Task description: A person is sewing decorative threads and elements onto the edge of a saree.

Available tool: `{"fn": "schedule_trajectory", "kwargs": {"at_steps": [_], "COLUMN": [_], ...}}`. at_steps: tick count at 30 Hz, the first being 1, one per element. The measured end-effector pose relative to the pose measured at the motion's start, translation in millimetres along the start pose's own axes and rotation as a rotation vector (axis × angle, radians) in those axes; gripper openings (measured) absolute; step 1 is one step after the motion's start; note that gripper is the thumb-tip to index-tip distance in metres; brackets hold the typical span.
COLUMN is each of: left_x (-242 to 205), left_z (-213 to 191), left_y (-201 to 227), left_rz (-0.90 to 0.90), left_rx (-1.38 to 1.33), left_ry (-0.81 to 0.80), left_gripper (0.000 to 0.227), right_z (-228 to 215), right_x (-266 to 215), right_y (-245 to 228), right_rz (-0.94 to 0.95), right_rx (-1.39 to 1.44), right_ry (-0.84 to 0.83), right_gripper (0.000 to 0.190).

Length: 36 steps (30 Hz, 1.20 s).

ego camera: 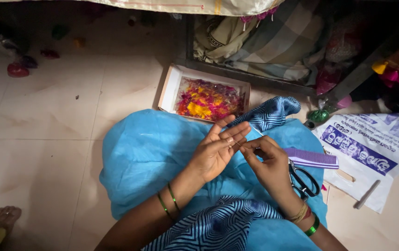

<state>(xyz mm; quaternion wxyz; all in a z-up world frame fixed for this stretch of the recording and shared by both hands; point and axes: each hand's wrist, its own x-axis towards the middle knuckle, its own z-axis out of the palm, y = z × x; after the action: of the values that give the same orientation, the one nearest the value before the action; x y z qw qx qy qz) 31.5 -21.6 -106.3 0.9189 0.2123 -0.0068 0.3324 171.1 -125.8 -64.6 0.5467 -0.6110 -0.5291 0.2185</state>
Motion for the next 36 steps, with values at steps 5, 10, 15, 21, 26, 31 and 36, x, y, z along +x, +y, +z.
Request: {"fn": "schedule_trajectory", "kwargs": {"at_steps": [5, 10, 15, 21, 26, 31, 36], "left_x": [-0.5, -1.1, -8.3, -53.9, -32.9, 13.4, 25.1], "left_z": [-4.4, -3.1, -7.7, -106.4, -60.0, -56.7, -70.0], "left_y": [-3.2, -4.2, 0.6, -9.3, 10.2, -1.6, -4.0], "left_rz": [-0.012, -0.028, 0.032, -0.247, 0.089, 0.431, 0.096], "left_rx": [0.005, 0.045, 0.104, 1.107, 1.737, 1.744, 1.806], "left_ry": [0.014, 0.022, 0.069, -0.027, 0.048, -0.015, 0.175], "left_gripper": [0.057, 0.061, 0.064, 0.028, 0.022, 0.04, 0.028], "right_z": [0.7, 1.6, 2.2, -8.8, -9.9, -11.8, -27.0], "right_x": [-0.8, -1.2, -4.1, 1.0, 2.8, 0.9, -2.1], "right_y": [0.0, 6.1, 39.4, 44.1, 56.6, 53.7, 46.3], "right_rz": [0.025, 0.05, 0.2, 0.21, 0.234, 0.219, 0.233], "right_rx": [-0.056, -0.112, 0.189, 0.451, 0.447, 0.476, 0.378], "right_ry": [0.012, 0.027, -0.016, 0.059, 0.062, 0.087, 0.091], "right_gripper": [0.011, 0.011, 0.014, 0.027, 0.017, 0.014, 0.013]}}
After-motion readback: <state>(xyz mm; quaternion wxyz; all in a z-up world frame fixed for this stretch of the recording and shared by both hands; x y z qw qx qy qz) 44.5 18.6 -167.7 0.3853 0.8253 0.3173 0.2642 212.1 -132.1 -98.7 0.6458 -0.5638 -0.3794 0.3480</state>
